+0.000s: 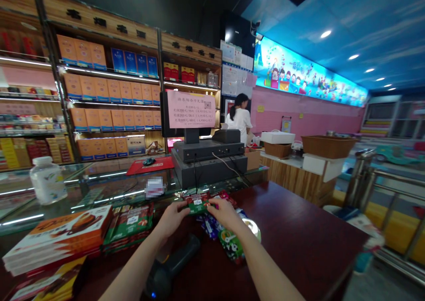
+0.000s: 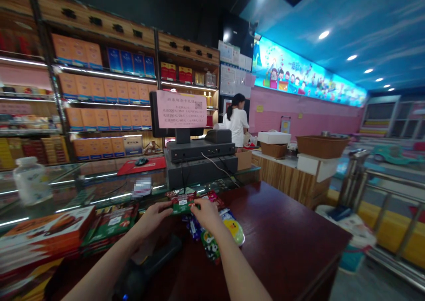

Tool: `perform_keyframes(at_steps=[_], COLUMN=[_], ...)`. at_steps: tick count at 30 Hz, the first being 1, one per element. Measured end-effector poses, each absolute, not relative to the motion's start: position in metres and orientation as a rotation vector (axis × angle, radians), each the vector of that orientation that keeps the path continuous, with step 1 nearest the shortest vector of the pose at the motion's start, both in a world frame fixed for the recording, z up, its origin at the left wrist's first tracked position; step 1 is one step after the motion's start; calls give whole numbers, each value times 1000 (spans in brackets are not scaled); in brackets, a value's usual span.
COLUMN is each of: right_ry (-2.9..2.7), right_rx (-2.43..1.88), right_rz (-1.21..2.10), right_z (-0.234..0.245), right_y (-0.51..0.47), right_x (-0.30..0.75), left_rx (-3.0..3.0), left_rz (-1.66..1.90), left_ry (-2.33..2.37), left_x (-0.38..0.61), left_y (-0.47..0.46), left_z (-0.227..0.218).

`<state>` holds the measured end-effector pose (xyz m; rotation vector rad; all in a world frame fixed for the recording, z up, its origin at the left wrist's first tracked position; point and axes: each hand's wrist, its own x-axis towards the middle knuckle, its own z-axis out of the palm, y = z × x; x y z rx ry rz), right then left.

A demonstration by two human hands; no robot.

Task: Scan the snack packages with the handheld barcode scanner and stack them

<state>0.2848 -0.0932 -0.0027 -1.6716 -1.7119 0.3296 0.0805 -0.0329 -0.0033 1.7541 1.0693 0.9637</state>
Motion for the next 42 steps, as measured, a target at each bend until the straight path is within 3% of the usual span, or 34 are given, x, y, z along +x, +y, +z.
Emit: perform_keyframes(at_steps=[22,42], right_ry=[-1623,-1867], right_rx=[-1207,-1061], right_rz=[416,354], right_z=[-23,-43], right_y=[-91,-98], right_x=[214,204], left_rx=[2068,1898], left_rz=[1536,1532], left_ry=[1267,1376], left_x=[-14,-44], left_y=[-60,-97], left_z=[-36,-40])
